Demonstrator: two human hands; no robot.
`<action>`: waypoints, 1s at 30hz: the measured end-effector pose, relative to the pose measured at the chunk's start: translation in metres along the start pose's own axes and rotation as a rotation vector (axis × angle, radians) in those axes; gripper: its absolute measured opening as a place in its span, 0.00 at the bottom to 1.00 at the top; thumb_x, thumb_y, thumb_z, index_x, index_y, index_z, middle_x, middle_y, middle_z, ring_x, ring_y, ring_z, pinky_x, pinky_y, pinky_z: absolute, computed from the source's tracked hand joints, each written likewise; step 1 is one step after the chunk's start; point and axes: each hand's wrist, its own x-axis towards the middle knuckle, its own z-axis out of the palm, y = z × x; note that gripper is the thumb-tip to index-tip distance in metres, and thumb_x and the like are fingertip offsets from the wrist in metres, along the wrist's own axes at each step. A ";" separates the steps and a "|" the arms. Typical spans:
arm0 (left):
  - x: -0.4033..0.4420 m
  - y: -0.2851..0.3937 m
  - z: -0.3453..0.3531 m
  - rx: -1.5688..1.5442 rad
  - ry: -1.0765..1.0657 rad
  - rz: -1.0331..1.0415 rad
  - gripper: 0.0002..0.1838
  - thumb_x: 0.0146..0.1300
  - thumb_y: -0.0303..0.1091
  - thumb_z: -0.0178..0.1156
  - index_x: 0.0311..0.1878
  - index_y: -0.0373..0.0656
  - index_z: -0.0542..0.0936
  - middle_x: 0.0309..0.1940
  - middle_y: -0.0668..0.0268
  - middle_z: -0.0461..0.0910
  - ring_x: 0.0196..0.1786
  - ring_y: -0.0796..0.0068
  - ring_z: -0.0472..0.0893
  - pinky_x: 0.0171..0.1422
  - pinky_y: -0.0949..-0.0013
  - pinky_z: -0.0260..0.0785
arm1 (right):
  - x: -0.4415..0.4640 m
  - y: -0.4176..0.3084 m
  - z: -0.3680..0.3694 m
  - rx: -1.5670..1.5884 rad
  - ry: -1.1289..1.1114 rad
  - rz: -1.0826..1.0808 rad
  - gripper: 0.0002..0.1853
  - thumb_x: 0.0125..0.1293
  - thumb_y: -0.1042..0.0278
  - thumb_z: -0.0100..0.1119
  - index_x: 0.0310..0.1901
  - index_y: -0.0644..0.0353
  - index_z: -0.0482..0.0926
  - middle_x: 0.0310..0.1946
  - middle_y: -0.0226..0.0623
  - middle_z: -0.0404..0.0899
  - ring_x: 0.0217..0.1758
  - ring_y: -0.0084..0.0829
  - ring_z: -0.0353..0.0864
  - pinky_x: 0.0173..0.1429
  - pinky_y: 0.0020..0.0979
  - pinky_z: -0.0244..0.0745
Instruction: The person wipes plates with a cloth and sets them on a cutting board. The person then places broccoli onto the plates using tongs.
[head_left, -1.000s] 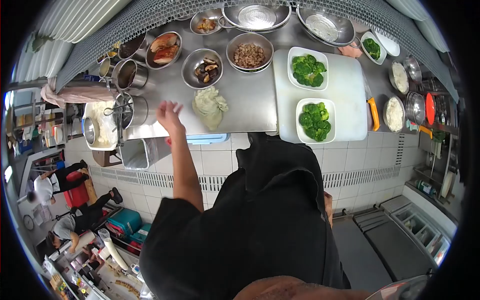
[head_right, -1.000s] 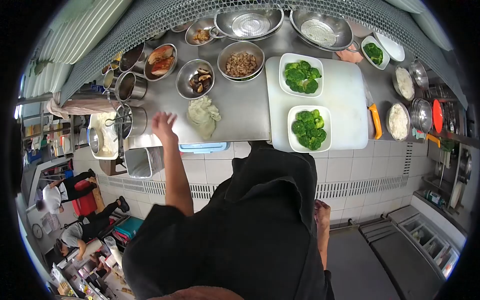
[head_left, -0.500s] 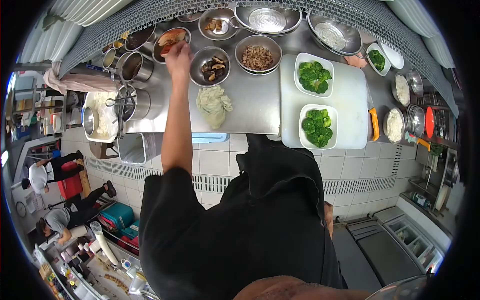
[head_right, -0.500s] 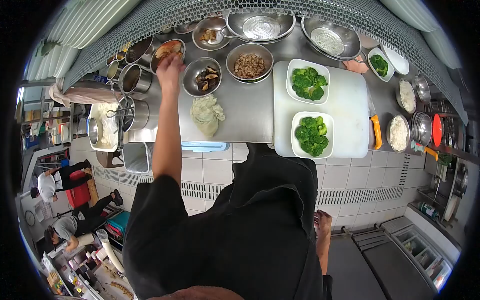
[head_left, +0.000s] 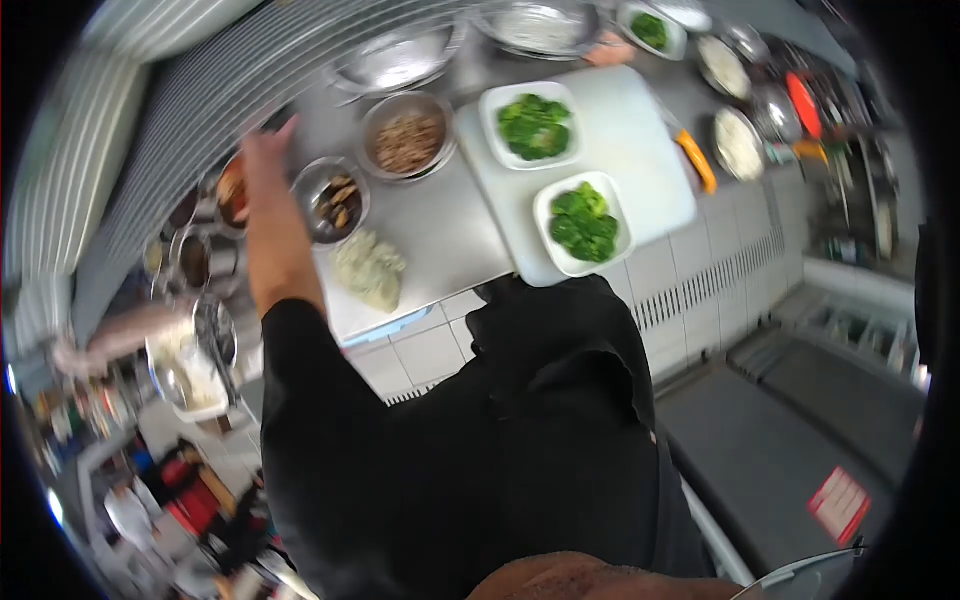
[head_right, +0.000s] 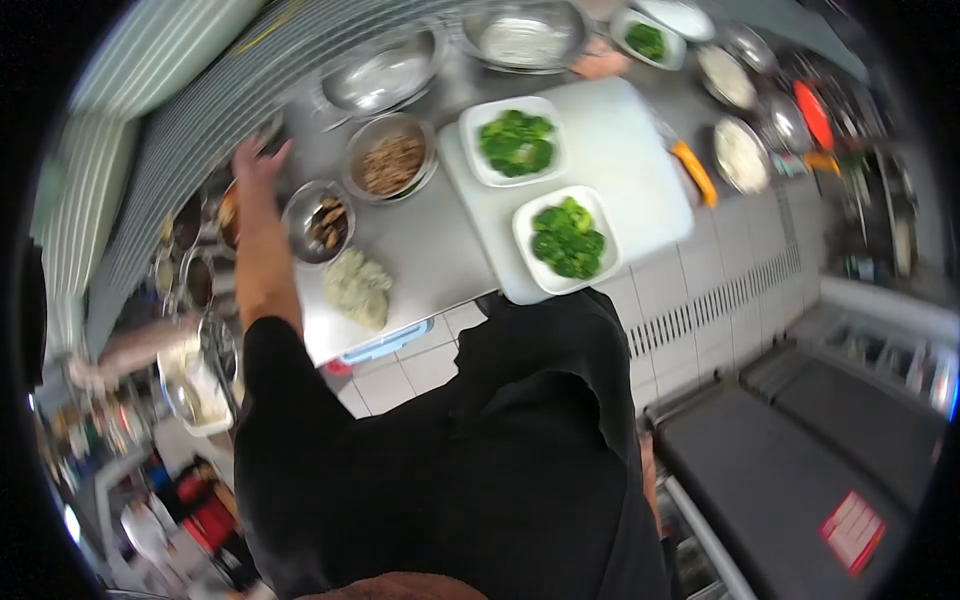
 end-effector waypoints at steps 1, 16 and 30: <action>0.006 -0.001 0.002 0.059 0.002 -0.019 0.21 0.71 0.39 0.48 0.64 0.43 0.66 0.73 0.51 0.56 0.76 0.46 0.55 0.68 0.17 0.56 | -0.007 0.005 0.007 -0.017 0.015 -0.043 0.13 0.56 0.69 0.60 0.43 0.57 0.84 0.36 0.40 0.84 0.38 0.37 0.82 0.42 0.33 0.75; 0.012 -0.022 0.000 0.497 0.147 0.208 0.30 0.75 0.51 0.43 0.71 0.41 0.68 0.72 0.60 0.66 0.76 0.56 0.61 0.77 0.40 0.55 | 0.033 0.065 0.073 -0.050 -0.197 0.006 0.11 0.58 0.71 0.63 0.43 0.60 0.84 0.36 0.37 0.86 0.41 0.33 0.85 0.46 0.34 0.79; -0.403 -0.111 0.205 0.517 0.052 0.282 0.38 0.78 0.56 0.41 0.76 0.33 0.55 0.76 0.54 0.58 0.73 0.54 0.66 0.75 0.55 0.65 | 0.163 0.156 -0.095 1.137 -0.069 0.520 0.12 0.70 0.72 0.50 0.49 0.67 0.78 0.35 0.45 0.84 0.28 0.38 0.86 0.28 0.37 0.79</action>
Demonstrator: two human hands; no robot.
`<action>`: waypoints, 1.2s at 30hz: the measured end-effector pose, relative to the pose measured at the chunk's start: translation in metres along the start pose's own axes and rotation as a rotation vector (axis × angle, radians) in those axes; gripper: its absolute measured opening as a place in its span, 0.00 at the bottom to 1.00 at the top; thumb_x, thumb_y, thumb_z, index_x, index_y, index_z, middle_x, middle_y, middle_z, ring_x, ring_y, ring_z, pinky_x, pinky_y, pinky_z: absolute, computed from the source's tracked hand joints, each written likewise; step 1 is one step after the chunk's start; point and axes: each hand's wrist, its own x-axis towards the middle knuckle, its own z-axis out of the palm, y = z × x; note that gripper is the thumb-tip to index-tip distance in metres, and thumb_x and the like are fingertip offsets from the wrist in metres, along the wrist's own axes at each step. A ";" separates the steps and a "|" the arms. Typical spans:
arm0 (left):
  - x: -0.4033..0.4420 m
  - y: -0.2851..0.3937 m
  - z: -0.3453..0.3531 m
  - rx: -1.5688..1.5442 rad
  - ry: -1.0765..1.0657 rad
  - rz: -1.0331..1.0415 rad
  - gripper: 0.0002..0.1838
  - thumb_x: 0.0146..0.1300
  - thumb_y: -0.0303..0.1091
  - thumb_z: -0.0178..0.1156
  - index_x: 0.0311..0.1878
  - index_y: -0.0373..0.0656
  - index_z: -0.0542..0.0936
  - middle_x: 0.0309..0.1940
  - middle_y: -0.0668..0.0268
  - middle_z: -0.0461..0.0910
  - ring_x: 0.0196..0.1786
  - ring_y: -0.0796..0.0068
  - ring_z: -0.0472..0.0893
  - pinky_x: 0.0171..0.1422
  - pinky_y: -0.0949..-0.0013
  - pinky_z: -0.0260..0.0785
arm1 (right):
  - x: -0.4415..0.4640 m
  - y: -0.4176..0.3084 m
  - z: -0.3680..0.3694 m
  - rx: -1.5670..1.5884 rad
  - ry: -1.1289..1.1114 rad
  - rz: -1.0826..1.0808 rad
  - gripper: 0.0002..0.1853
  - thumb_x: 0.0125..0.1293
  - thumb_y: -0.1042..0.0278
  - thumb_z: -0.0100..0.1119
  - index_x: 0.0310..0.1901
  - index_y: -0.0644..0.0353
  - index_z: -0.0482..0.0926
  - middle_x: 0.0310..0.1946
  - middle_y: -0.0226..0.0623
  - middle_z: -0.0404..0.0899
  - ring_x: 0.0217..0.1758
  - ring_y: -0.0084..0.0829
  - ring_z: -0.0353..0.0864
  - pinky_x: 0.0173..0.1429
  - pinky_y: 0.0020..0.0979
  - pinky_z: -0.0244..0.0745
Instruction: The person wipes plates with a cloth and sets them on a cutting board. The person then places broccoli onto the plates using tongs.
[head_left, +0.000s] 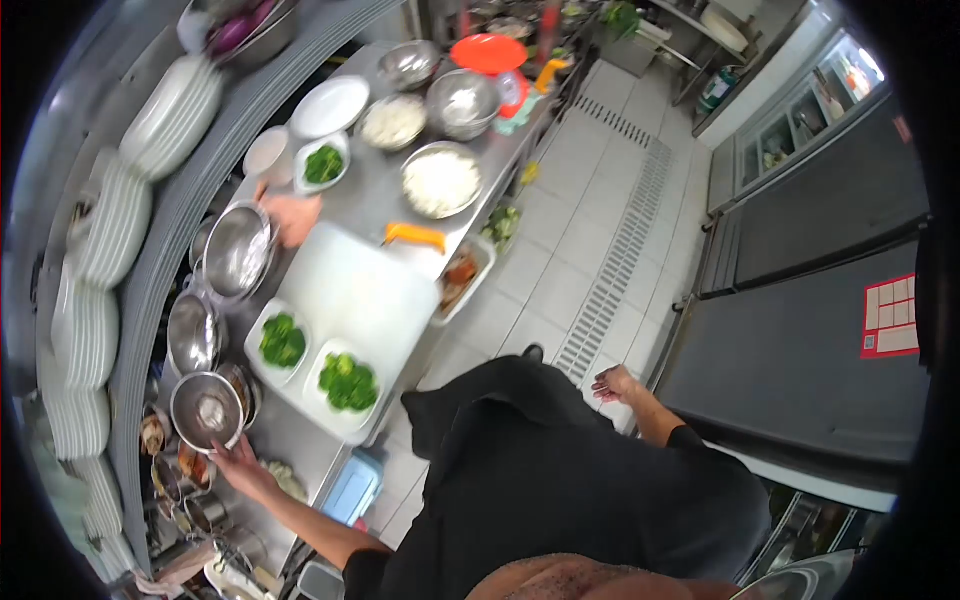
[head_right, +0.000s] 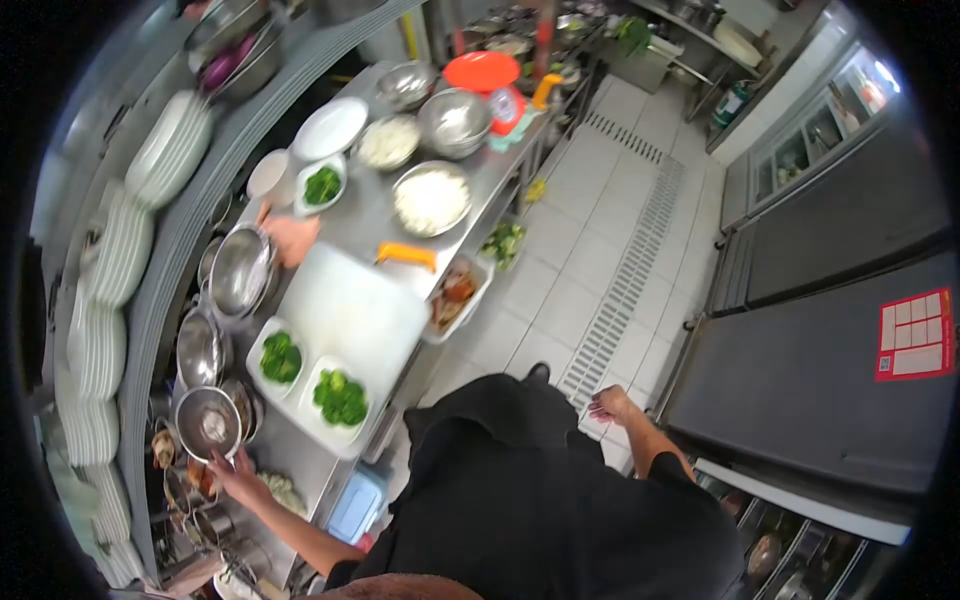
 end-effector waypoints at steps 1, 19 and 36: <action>-0.028 -0.007 0.027 0.003 -0.032 -0.038 0.38 0.78 0.56 0.42 0.76 0.32 0.55 0.76 0.54 0.59 0.73 0.54 0.66 0.75 0.55 0.65 | 0.007 -0.016 -0.013 -0.022 0.001 -0.038 0.11 0.70 0.71 0.52 0.48 0.67 0.79 0.35 0.44 0.84 0.28 0.38 0.86 0.27 0.35 0.79; -0.500 -0.276 0.683 0.357 -1.527 -0.727 0.39 0.77 0.60 0.41 0.73 0.32 0.62 0.72 0.49 0.62 0.71 0.50 0.67 0.68 0.57 0.73 | 0.047 -0.333 -0.215 0.763 0.012 -0.568 0.11 0.68 0.64 0.65 0.43 0.64 0.78 0.39 0.38 0.82 0.38 0.34 0.87 0.34 0.28 0.79; -0.558 -0.431 1.134 1.131 -2.051 0.334 0.28 0.70 0.59 0.50 0.63 0.52 0.79 0.66 0.50 0.72 0.71 0.52 0.69 0.76 0.56 0.59 | 0.189 -0.237 -0.462 1.482 0.980 0.204 0.15 0.55 0.66 0.71 0.22 0.58 0.71 0.16 0.34 0.71 0.15 0.30 0.71 0.17 0.37 0.67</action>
